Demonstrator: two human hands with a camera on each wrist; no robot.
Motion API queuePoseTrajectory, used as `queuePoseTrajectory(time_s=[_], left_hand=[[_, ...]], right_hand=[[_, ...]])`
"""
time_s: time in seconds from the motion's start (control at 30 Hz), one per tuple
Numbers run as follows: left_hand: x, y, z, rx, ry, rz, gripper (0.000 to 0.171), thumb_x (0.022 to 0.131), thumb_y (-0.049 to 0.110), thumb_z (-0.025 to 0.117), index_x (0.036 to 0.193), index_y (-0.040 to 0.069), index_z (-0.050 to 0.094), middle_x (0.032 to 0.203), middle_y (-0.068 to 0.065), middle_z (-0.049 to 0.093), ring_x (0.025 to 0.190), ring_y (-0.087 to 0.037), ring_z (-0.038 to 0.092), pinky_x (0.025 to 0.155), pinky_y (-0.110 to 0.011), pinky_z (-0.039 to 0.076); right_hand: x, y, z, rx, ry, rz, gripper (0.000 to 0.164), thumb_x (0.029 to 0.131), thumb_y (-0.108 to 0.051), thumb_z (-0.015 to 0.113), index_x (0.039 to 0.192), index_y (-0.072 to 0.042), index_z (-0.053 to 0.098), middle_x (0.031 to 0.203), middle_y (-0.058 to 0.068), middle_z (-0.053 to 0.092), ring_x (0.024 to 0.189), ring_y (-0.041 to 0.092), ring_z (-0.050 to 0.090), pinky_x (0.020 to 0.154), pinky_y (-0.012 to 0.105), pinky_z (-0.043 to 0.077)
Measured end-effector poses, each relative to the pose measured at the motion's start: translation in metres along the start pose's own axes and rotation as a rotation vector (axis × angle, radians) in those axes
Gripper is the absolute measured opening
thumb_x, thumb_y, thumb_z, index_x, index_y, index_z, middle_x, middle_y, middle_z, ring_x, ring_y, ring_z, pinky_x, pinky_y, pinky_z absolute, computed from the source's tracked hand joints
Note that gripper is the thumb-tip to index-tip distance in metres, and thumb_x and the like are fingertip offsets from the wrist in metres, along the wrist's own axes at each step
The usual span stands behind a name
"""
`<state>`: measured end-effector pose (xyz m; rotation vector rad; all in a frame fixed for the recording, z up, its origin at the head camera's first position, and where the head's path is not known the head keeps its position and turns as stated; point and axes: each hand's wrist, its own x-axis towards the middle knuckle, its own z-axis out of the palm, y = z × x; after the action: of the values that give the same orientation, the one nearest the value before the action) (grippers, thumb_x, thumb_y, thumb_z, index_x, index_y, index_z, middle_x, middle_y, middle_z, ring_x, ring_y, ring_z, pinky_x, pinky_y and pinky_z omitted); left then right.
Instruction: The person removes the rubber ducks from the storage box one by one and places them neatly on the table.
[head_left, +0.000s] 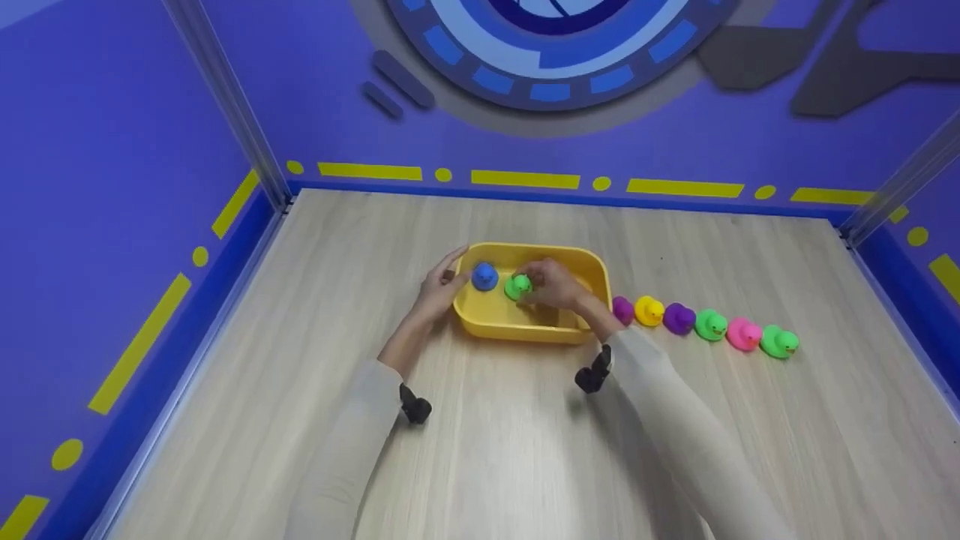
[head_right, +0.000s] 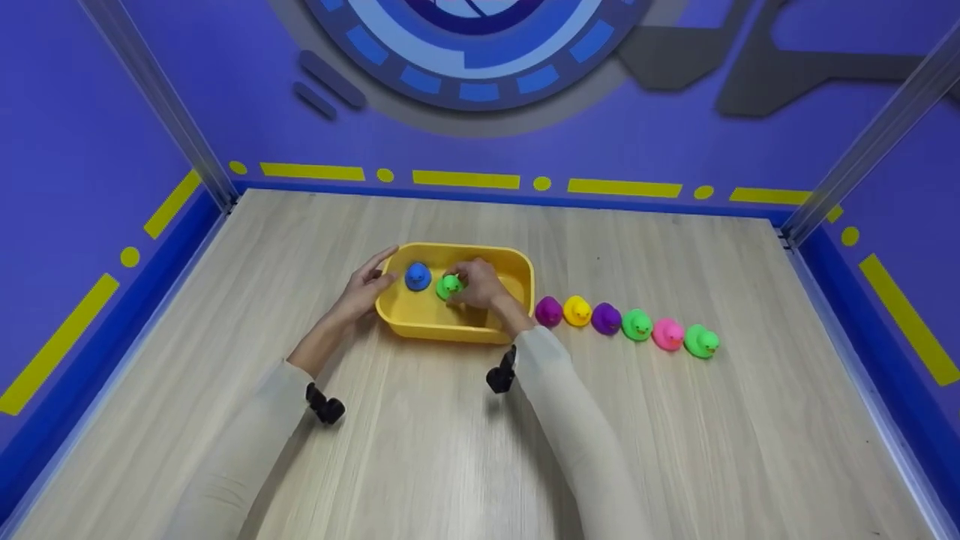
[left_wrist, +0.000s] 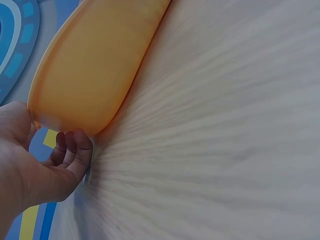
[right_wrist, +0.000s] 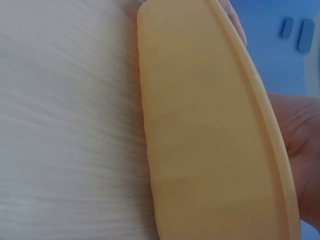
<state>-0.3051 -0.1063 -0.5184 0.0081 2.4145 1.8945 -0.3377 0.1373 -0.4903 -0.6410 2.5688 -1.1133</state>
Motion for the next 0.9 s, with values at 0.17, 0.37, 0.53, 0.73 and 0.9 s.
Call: queuePoseTrajectory(time_s=[0.17, 0.37, 0.53, 0.73, 0.9], left_hand=[[0.000, -0.001, 0.004, -0.001, 0.013, -0.003, 0.051, 0.104, 0.022, 0.061, 0.154, 0.024, 0.048, 0.111, -0.008, 0.056, 0.097, -0.015, 0.049, 0.076, -0.022, 0.044], [0.001, 0.000, 0.005, 0.001, 0.008, -0.037, 0.051, 0.104, 0.024, 0.059, 0.154, 0.027, 0.047, 0.112, -0.006, 0.053, 0.098, -0.015, 0.047, 0.076, -0.023, 0.043], [0.001, 0.001, 0.001, 0.004, 0.005, -0.029, 0.052, 0.104, 0.024, 0.059, 0.154, 0.027, 0.047, 0.109, -0.006, 0.053, 0.096, -0.015, 0.048, 0.073, -0.021, 0.043], [-0.001, 0.002, 0.000, -0.006, -0.022, -0.016, 0.052, 0.105, 0.024, 0.057, 0.155, 0.027, 0.044, 0.111, -0.006, 0.053, 0.099, -0.016, 0.049, 0.075, -0.021, 0.045], [-0.001, 0.001, 0.001, -0.004, -0.028, -0.006, 0.053, 0.106, 0.025, 0.056, 0.157, 0.026, 0.042, 0.113, -0.009, 0.053, 0.102, -0.020, 0.051, 0.077, -0.023, 0.046]], right_hand=[[-0.005, 0.004, 0.001, -0.016, 0.016, 0.006, 0.031, 0.090, -0.003, 0.076, 0.121, 0.000, 0.070, 0.119, 0.017, 0.070, 0.109, 0.032, 0.059, 0.109, 0.050, 0.048], [-0.013, 0.001, -0.003, -0.033, 0.051, 0.044, 0.029, 0.092, -0.009, 0.076, 0.121, -0.004, 0.070, 0.122, 0.016, 0.066, 0.120, 0.035, 0.053, 0.112, 0.052, 0.040], [-0.018, -0.004, -0.008, -0.026, 0.063, 0.005, 0.031, 0.092, -0.011, 0.076, 0.119, 0.000, 0.069, 0.122, 0.019, 0.065, 0.121, 0.038, 0.056, 0.110, 0.052, 0.044], [-0.027, -0.007, -0.015, -0.006, 0.045, 0.001, 0.034, 0.092, -0.010, 0.076, 0.122, 0.002, 0.066, 0.123, 0.020, 0.064, 0.121, 0.039, 0.060, 0.109, 0.052, 0.048], [-0.034, -0.008, -0.020, 0.022, 0.078, -0.007, 0.036, 0.091, -0.008, 0.076, 0.125, 0.001, 0.065, 0.125, 0.019, 0.064, 0.120, 0.038, 0.061, 0.108, 0.052, 0.049]])
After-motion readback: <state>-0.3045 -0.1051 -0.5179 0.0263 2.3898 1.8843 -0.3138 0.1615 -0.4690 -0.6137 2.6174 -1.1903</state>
